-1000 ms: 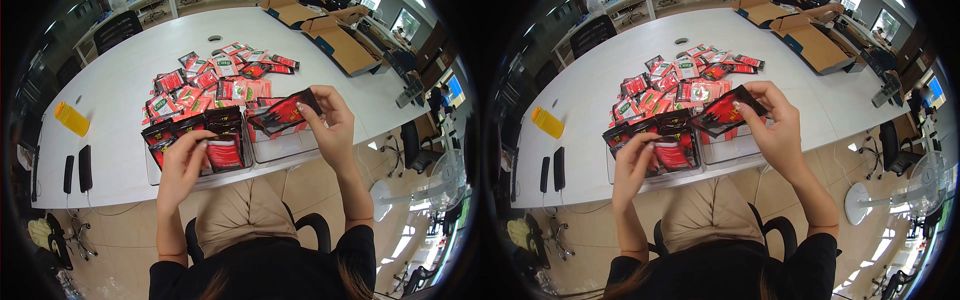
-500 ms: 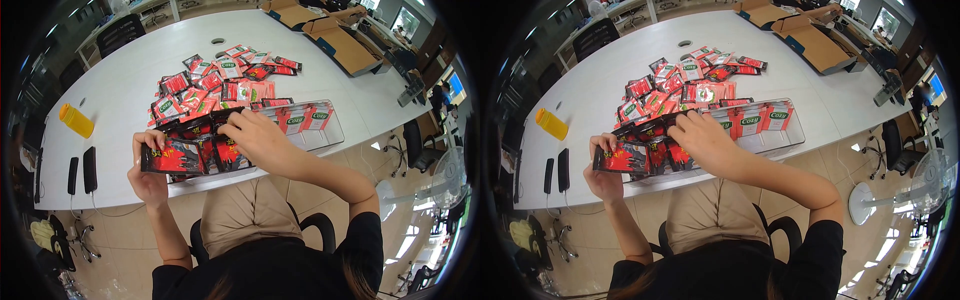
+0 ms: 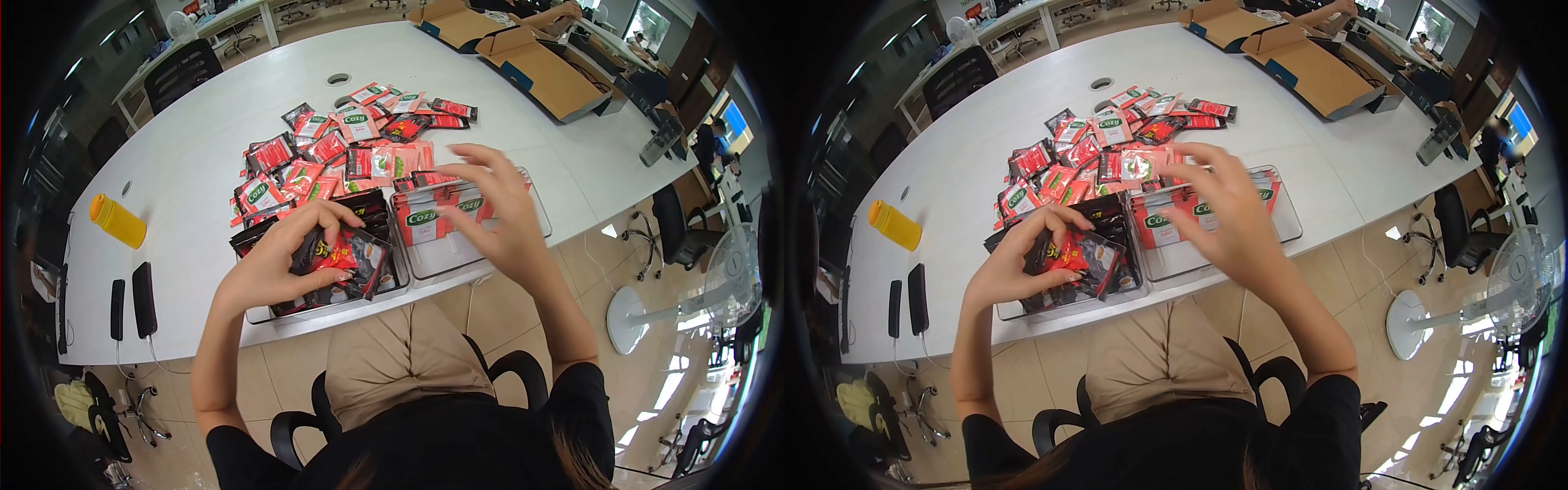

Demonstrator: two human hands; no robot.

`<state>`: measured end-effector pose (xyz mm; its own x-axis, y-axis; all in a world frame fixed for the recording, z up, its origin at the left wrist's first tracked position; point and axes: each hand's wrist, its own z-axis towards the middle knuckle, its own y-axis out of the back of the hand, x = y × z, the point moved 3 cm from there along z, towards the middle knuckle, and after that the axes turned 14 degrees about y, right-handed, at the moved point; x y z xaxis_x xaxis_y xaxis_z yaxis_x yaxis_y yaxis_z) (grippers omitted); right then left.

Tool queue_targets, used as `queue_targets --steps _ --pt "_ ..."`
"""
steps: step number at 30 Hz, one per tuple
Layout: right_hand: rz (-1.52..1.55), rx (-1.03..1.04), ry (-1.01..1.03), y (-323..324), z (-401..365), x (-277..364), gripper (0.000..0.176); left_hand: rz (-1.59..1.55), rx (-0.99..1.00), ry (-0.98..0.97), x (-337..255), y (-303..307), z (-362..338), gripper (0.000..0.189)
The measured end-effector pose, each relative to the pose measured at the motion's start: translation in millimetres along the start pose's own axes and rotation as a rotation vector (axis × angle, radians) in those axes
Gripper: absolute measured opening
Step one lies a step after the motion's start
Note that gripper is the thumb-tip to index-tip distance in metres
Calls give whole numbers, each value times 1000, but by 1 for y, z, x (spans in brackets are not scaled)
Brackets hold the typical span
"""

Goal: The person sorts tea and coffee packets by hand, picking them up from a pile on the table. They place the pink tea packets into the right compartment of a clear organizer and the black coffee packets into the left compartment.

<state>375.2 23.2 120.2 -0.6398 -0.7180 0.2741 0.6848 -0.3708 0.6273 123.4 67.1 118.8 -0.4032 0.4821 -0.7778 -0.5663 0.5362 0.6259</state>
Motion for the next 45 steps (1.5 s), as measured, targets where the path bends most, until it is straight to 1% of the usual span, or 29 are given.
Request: queue_targets --steps 3,4,7,8,11,12,13,15,16,19,20,23,24,25,27,28,29,31,34,37,41,45 --pt "-62 -159 -98 28 -21 -18 30 81 119 10 -4 -4 15 33" --pt "-82 -215 -131 35 -30 -25 28 114 61 -23 -8 -5 17 36" --pt "-176 -303 -249 54 -57 -48 26 166 114 -57 -21 -4 25 43" --pt "-184 -313 -267 58 -66 -56 25 193 140 -88 -21 -2 27 51" --pt "-198 -347 -349 66 -87 -76 23 246 287 106 -24 -1 26 52" --pt "-193 -359 -359 67 -92 -81 23 216 247 76 -20 -6 25 53" --pt "-189 -372 -371 68 -98 -87 22 214 272 141 -20 -12 26 52" --pt "-171 -403 -386 70 -106 -100 22 223 262 110 -23 -17 23 54" --pt "-155 -418 -392 70 -110 -107 21 279 234 167 -30 -14 21 54" --pt "-76 -469 -413 68 -115 -122 22 225 81 199 -30 6 20 55" --pt "-46 -489 -417 67 -115 -127 23 256 9 176 -29 14 19 56" --pt "46 -624 -402 60 -117 -149 25 266 -92 299 -34 13 19 58" --pt "85 -648 -409 57 -119 -157 25 317 -40 265 -34 5 21 61" --pt "122 -672 -416 53 -121 -164 25 378 48 275 -33 -4 23 63" --pt "189 -708 -452 46 -124 -175 25 534 115 342 -29 -26 22 64" --pt "219 -716 -483 42 -125 -178 25 641 92 231 -24 -35 22 66" --pt "249 -723 -515 40 -126 -180 24 733 80 196 -26 -42 25 70" --pt "256 -754 -546 42 -127 -179 24 833 -80 93 -39 -41 26 89" --pt "278 -772 -575 42 -130 -179 25 954 -255 239 -42 -37 32 112" --pt "288 -754 -606 41 -131 -179 24 875 -155 365 -21 -39 35 125" --pt "284 -729 -643 41 -130 -179 24 845 -144 417 -27 -43 40 120" --pt "261 -713 -641 40 -132 -180 24 843 -201 480 -12 -45 40 112"
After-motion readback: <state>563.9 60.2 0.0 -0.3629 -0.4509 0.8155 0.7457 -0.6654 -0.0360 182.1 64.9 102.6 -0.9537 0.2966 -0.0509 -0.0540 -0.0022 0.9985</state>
